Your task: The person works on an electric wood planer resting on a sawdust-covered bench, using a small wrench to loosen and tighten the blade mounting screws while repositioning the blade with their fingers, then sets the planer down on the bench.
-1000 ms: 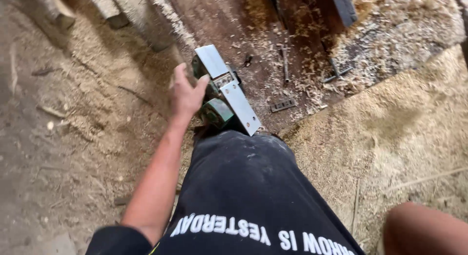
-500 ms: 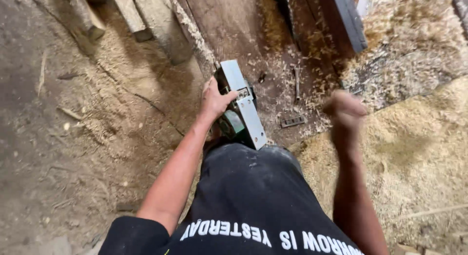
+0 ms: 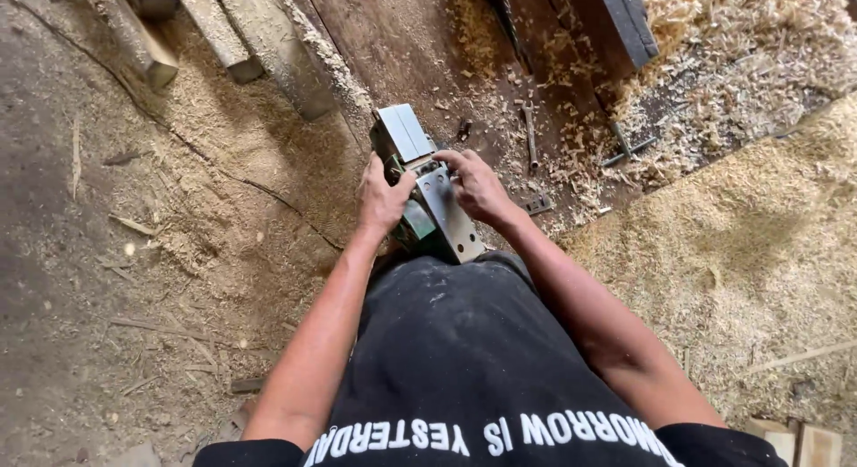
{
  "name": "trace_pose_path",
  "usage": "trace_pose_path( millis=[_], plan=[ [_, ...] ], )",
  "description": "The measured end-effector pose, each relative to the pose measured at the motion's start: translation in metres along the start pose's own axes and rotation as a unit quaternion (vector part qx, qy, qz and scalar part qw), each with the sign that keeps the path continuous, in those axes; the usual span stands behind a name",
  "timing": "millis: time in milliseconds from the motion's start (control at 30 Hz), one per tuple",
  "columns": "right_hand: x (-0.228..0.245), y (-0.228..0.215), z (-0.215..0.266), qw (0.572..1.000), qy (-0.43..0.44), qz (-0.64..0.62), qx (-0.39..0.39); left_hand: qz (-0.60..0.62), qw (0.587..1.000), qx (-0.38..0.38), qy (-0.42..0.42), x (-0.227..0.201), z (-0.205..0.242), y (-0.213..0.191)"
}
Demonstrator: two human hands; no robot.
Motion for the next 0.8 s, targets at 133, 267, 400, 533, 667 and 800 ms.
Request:
trace_pose_path(
  millis=[133,267,400,533,667,800],
  plan=[
    [-0.003,0.007,-0.005,0.999,-0.030,0.007,0.016,0.024,0.998,-0.013,0.051,-0.031,0.010,-0.021],
    [-0.015,0.013,-0.006,0.999,-0.023,0.027,0.017,0.115,0.992,0.036,-0.030,-0.040,0.021,-0.027],
    [-0.033,0.018,-0.008,0.997,-0.069,0.033,-0.015,0.120,0.989,0.038,-0.073,-0.026,0.015,-0.019],
    [-0.026,0.011,-0.008,0.997,-0.059,0.037,-0.042,0.070,0.997,-0.027,0.010,0.013,0.002,0.006],
    [-0.014,0.008,-0.003,0.999,-0.029,-0.006,-0.036,0.180,0.984,0.011,-0.004,-0.035,0.016,-0.027],
    [-0.019,0.018,0.003,0.995,-0.091,0.027,-0.040,0.219,0.973,0.025,-0.074,-0.022,0.014,-0.019]
  ],
)
Point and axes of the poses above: each hand's wrist, its own z-axis away from the middle knuckle, its own y-axis out of the palm, x = y × z, the point moved 10 cm from there along -z, towards the middle knuckle, and after that the axes turned 4 degrees about -z, right-handed, at the moved point
